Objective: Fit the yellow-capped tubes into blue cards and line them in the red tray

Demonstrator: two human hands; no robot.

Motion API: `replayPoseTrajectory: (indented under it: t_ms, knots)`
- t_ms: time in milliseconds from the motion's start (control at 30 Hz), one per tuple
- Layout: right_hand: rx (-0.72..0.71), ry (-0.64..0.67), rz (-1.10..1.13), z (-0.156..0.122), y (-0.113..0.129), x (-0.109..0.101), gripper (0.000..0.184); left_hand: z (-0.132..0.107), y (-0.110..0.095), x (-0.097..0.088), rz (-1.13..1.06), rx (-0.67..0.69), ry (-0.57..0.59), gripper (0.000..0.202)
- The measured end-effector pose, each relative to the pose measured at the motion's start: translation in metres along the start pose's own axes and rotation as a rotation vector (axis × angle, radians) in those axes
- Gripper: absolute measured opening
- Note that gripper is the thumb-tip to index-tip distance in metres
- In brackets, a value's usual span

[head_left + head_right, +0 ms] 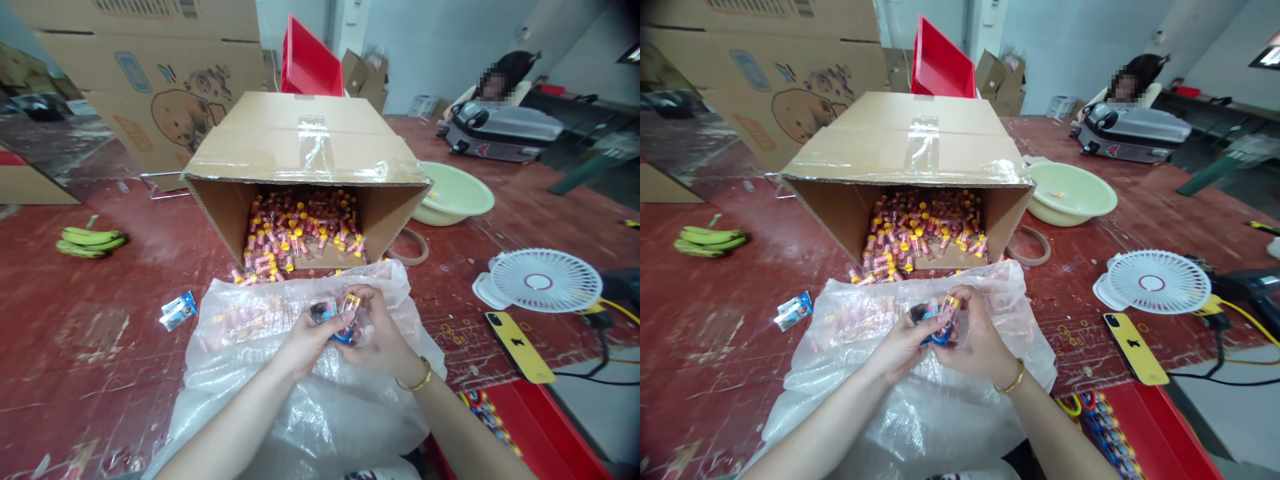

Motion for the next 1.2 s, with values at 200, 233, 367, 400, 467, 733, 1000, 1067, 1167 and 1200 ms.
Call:
replayPoseTrajectory:
  t_ms: [200,233,367,400,467,733,1000,1067,1167,1200]
  knots:
    - [-0.028,-0.006,0.094,-0.002,0.001,0.006,0.062,-0.001,0.002,0.001,-0.022,0.003,-0.016,0.034]
    - [-0.031,-0.009,0.095,-0.002,0.002,0.006,0.061,0.000,0.002,0.002,-0.024,0.001,-0.019,0.033]
    - [-0.030,-0.002,0.087,-0.002,0.003,0.006,0.060,0.000,0.002,0.007,-0.038,0.003,0.007,0.028]
    - [-0.030,-0.002,0.085,-0.003,0.003,0.005,0.060,0.000,0.002,0.008,-0.039,0.002,0.017,0.028]
    - [-0.027,-0.002,0.082,-0.003,0.003,0.004,0.061,-0.001,0.002,0.009,-0.044,0.001,0.019,0.028]
    - [-0.057,0.023,0.016,-0.004,0.001,0.006,0.063,0.002,0.004,0.002,0.039,0.045,-0.033,0.032]
    - [0.263,-0.330,-0.397,-0.106,-0.033,-0.147,0.066,-0.004,0.009,-0.019,0.263,-0.094,-0.151,0.045]
    - [0.604,-0.414,-0.613,-0.188,-0.053,-0.211,0.065,0.000,0.005,-0.022,0.375,-0.102,-0.192,0.045]
    - [1.046,-0.524,-0.827,-0.325,-0.070,-0.274,0.052,0.004,0.002,-0.020,0.465,-0.115,-0.244,0.038]
    - [1.140,-0.552,-0.845,-0.363,-0.075,-0.282,0.045,0.005,0.003,-0.018,0.488,-0.126,-0.249,0.036]
Point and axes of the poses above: each hand's wrist, its own z-axis towards the middle knuckle, its own x-axis out of the palm, y = z × x, the point moved 7 cm from there along z, towards the middle knuckle, and after that the axes turned 9 degrees about z, right-handed, at the moved point
